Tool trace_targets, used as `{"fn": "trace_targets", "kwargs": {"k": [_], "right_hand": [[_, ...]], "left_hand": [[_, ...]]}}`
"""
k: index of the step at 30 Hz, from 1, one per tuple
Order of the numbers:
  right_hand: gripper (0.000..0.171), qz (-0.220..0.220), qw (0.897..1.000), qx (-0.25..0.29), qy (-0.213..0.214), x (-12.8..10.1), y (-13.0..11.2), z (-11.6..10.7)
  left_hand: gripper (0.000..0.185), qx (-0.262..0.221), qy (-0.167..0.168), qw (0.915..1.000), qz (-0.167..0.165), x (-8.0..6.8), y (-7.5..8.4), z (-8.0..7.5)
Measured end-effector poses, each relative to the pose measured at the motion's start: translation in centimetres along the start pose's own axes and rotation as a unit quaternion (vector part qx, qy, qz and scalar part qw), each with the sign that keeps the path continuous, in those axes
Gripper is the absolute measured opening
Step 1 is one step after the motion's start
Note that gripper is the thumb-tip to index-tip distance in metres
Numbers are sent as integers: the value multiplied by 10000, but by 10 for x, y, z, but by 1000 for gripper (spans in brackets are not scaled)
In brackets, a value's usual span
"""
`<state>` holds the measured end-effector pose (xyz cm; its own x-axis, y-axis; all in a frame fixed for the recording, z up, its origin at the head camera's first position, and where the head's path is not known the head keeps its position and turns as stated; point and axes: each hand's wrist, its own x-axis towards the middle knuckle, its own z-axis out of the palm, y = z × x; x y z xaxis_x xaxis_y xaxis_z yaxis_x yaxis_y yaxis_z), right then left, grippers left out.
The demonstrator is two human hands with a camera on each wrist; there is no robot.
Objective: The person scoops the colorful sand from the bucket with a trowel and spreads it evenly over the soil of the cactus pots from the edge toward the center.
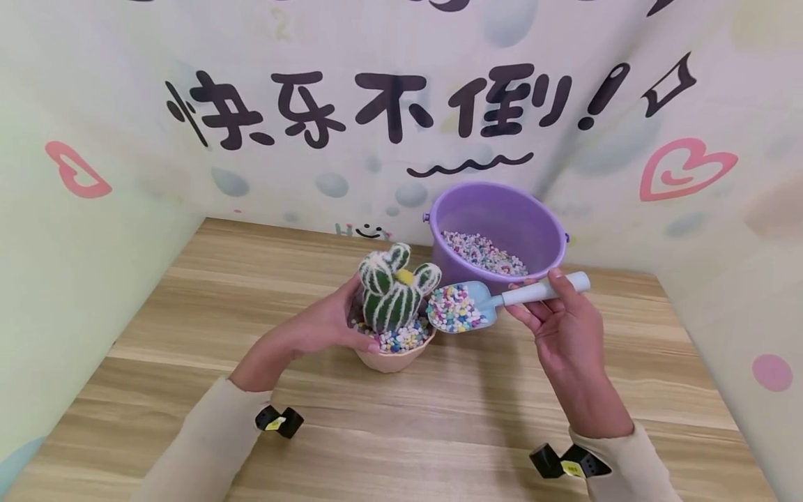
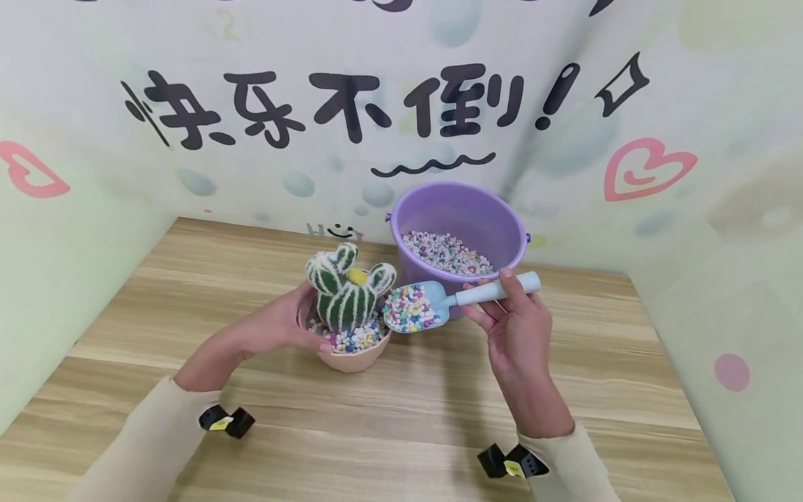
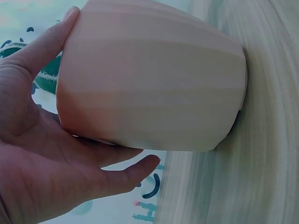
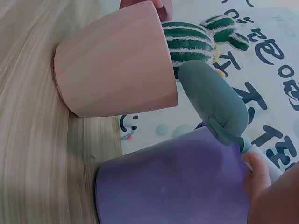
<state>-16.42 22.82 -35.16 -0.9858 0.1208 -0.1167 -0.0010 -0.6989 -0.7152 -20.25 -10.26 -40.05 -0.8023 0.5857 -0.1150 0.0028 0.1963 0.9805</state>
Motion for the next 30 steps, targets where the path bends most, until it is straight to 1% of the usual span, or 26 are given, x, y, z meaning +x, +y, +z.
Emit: {"fn": "trace_targets", "kwargs": {"k": [3, 8, 14, 24, 30], "right_hand": [[19, -48, 10000, -45, -16, 0, 1, 1], [15, -107, 9997, -175, 129, 0, 3, 5], [12, -221, 9991, -305, 191, 0, 5, 8], [20, -378, 9969, -467, 511, 1, 5, 14], [21, -555, 9943, -750, 518, 2, 7, 19]], "left_hand": [[119, -64, -96, 9999, 37, 1, -1, -2], [121, -235, -235, 9994, 37, 2, -4, -5], [122, -309, -275, 9991, 12, 1, -5, -7], [120, -275, -319, 9991, 109, 1, -5, -7], [120, -325, -366, 9987, 130, 1, -5, -7]]}}
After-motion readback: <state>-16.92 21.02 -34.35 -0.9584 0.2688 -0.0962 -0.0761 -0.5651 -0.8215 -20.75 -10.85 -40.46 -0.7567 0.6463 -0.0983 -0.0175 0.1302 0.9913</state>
